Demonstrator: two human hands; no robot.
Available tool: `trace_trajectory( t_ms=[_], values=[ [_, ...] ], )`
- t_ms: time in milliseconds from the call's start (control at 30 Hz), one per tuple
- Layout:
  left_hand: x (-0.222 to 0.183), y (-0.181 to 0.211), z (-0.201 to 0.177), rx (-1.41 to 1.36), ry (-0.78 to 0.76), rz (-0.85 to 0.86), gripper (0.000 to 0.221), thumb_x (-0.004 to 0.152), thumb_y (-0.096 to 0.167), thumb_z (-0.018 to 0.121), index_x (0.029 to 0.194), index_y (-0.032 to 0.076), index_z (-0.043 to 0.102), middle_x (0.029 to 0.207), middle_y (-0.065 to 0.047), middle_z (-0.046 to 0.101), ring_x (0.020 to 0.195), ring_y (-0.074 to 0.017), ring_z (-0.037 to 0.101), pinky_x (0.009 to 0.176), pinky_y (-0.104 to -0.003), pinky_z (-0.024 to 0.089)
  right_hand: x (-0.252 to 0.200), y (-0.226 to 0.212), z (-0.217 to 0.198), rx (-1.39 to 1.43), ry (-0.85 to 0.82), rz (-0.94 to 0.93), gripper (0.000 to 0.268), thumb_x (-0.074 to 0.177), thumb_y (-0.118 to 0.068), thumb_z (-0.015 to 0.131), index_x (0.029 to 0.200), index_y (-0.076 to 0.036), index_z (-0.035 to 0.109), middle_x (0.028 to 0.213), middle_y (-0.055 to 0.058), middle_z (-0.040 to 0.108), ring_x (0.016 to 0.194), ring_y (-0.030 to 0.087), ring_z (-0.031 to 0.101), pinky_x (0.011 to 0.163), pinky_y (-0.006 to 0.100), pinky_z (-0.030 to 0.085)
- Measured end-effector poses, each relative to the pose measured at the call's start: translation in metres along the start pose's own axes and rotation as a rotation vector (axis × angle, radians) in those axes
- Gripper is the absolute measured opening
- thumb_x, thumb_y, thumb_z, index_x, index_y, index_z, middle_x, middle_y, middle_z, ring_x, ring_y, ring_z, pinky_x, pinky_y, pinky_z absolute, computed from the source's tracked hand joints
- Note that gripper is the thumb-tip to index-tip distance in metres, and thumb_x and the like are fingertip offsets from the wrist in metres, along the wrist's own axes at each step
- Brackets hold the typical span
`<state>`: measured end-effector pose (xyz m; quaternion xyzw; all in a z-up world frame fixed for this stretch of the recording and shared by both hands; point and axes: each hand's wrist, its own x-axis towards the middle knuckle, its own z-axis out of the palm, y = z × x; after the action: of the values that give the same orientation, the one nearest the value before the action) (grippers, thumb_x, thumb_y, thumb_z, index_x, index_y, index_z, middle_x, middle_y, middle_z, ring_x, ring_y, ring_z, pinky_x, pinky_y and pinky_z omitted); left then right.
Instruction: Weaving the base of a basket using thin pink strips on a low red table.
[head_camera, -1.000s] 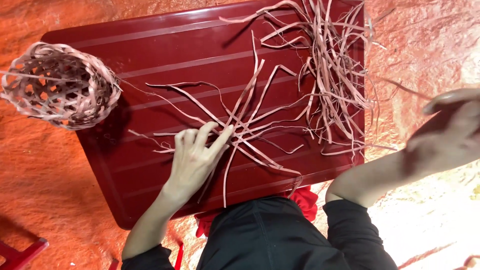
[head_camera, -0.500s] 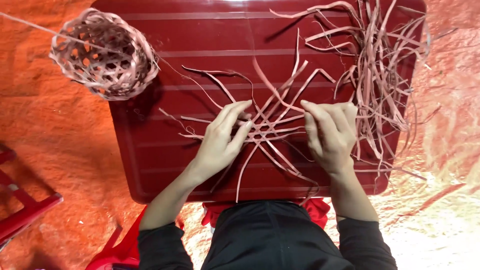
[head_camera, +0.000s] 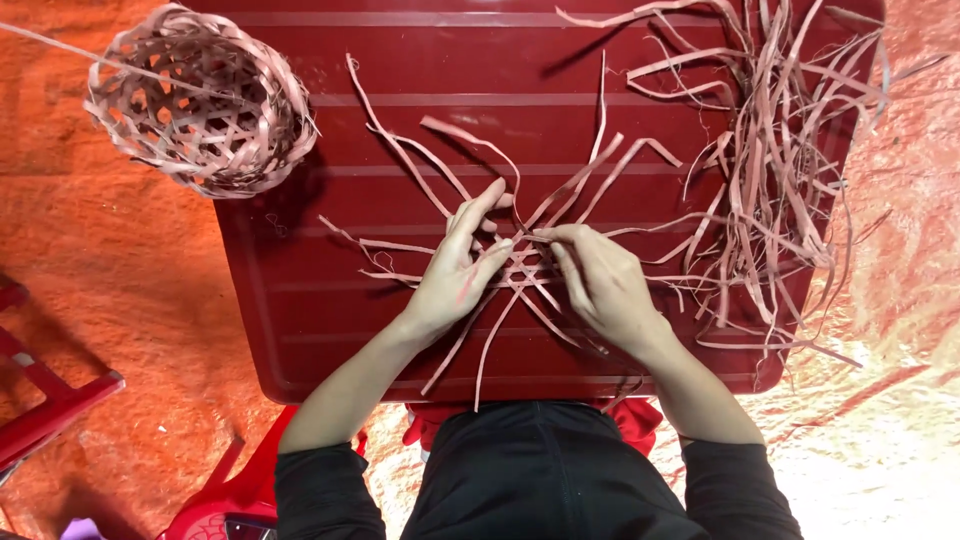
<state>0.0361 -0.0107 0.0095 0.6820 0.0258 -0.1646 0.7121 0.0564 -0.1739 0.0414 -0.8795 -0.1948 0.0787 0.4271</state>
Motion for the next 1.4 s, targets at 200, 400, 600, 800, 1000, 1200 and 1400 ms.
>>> trace_trajectory(
  t_ms=[200,400,600,800,1000,1200,1400],
  values=[
    [0.004,-0.019,0.006,0.198,0.09,0.139,0.022,0.08,0.003,0.054,0.101,0.01,0.055,0.095,-0.004,0.044,0.091,-0.0199,0.041,0.079,-0.029,0.035,-0.003,0.012,0.005,0.031,-0.033,0.138,0.011,0.088,-0.007,0.043,0.095,-0.004,0.051,0.077,0.017,0.06,0.069,0.035,0.059,0.06,0.043,0.047],
    [-0.002,-0.033,0.024,1.184,0.36,0.928,0.01,0.079,-0.001,0.055,0.088,0.001,0.06,0.079,-0.012,0.053,0.068,-0.0213,0.058,0.061,-0.027,0.052,0.004,0.014,0.007,0.015,0.002,0.044,0.011,0.085,-0.006,0.05,0.094,-0.007,0.057,0.074,0.012,0.06,0.07,0.033,0.06,0.058,0.039,0.049],
    [-0.004,-0.015,0.025,1.324,0.394,1.0,0.009,0.079,0.004,0.055,0.083,0.002,0.062,0.077,-0.014,0.057,0.062,-0.0192,0.056,0.052,-0.023,0.05,0.002,0.025,0.014,0.032,0.027,-0.055,0.013,0.082,-0.002,0.052,0.091,-0.006,0.061,0.078,0.011,0.062,0.071,0.03,0.061,0.062,0.037,0.049],
    [-0.016,0.027,0.017,1.422,0.463,0.791,0.017,0.082,0.01,0.055,0.091,-0.005,0.057,0.076,-0.011,0.056,0.052,-0.0116,0.053,0.047,-0.018,0.044,0.002,0.025,0.016,0.03,-0.018,-0.044,0.012,0.083,-0.006,0.052,0.091,-0.008,0.061,0.079,0.01,0.059,0.073,0.03,0.059,0.064,0.037,0.048],
    [-0.042,0.026,0.03,1.211,0.501,0.823,0.029,0.072,0.009,0.068,0.086,-0.004,0.046,0.075,-0.017,0.058,0.05,-0.0156,0.055,0.043,-0.018,0.045,0.004,0.027,0.018,0.019,-0.02,0.003,0.01,0.085,-0.009,0.052,0.09,-0.009,0.061,0.077,0.008,0.059,0.072,0.027,0.059,0.064,0.036,0.048],
    [-0.042,0.039,0.016,1.154,0.509,1.164,0.058,0.086,0.018,0.064,0.113,0.0,0.017,0.079,-0.016,0.063,0.06,-0.0205,0.062,0.042,-0.022,0.048,0.002,0.033,0.011,0.015,-0.154,-0.004,0.018,0.08,0.004,0.043,0.094,0.0,0.054,0.086,0.01,0.06,0.08,0.022,0.057,0.072,0.03,0.045],
    [-0.042,0.047,0.025,1.376,0.433,0.65,0.031,0.082,0.027,0.053,0.057,0.01,0.049,0.048,0.001,0.037,0.038,-0.0111,0.036,0.035,-0.022,0.032,0.0,0.038,0.016,0.011,-0.12,0.079,0.01,0.085,-0.006,0.05,0.09,-0.009,0.058,0.07,0.009,0.057,0.07,0.029,0.057,0.064,0.037,0.046]
  ],
)
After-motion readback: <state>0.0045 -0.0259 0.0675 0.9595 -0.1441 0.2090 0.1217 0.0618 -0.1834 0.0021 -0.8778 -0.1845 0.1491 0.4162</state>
